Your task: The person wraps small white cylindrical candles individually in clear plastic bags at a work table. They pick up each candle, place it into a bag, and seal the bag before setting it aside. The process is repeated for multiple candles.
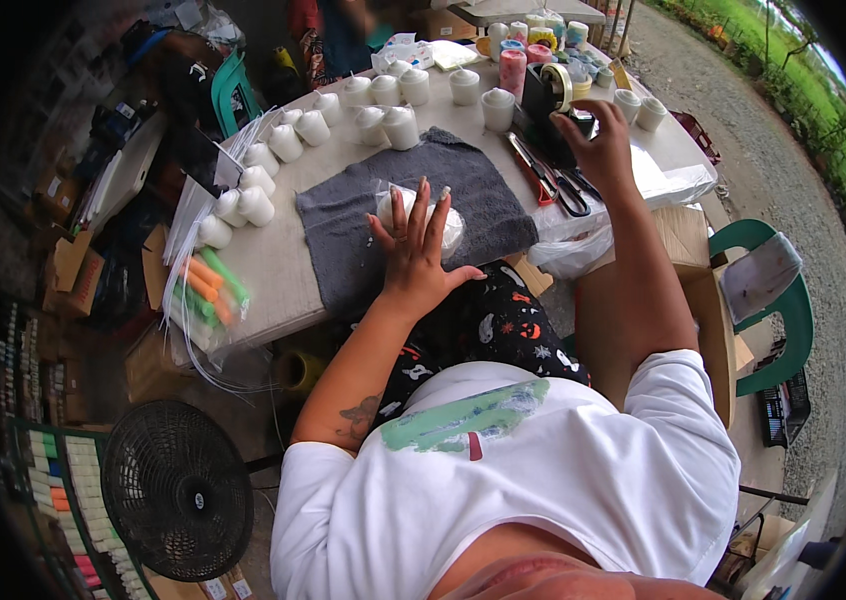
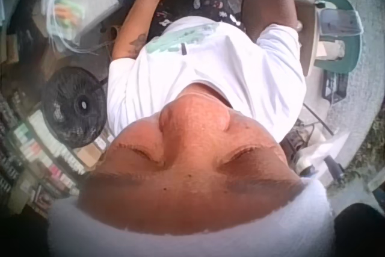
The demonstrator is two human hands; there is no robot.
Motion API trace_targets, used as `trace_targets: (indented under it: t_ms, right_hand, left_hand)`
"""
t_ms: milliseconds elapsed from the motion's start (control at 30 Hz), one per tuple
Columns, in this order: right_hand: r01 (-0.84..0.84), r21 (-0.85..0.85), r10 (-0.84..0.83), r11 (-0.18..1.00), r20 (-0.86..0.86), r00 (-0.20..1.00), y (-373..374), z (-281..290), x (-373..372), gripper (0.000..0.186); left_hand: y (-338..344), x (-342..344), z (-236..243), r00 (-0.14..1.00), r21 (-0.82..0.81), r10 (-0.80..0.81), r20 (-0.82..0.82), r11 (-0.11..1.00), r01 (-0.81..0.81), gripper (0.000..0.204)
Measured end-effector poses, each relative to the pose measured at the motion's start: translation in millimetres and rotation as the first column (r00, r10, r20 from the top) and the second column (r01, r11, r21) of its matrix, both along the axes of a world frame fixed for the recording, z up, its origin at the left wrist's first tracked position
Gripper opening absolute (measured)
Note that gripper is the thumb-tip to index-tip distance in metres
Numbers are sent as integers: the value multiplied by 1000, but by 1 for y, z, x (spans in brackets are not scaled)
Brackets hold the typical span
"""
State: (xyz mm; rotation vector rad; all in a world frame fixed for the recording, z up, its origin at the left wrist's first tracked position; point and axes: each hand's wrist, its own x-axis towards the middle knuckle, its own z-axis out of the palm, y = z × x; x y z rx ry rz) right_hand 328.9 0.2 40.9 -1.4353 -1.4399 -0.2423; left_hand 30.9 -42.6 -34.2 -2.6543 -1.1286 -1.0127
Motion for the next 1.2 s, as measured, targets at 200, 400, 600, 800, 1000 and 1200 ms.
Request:
trace_targets:
  t_ms: [200, 400, 600, 800, 1000, 1200]
  right_hand:
    - [-468, -467, -85, 751, -770, 632, 39, -22, 84, 72]
    - [-562, -438, -2, 702, -790, 612, 74, -31, 104, 59]
    - [-382, -226, 134, 896, -683, 718, 42, -56, 71, 30]
    - [-237, -18, 189, 971, -548, 815, 28, -95, 85, 18]
    - [-815, 51, 408, 577, -883, 233, -49, -4, -65, 18]
    - [-894, 71, 460, 443, -873, 158, -62, -3, -135, 23]
  left_hand:
    - [8, -12, 56, 882, -186, -60, -468, 982, -32, 113]
    - [47, -3, 80, 796, -326, -253, -550, 942, 75, 95]
    - [46, -30, 64, 986, -283, -92, -140, 958, 49, 79]
    - [34, -33, 52, 936, -152, -111, 334, 974, 170, 73]
    - [23, -27, 50, 946, 157, -97, 308, 986, 50, 71]
    - [18, -25, 51, 967, 295, -69, 245, 956, -6, 67]
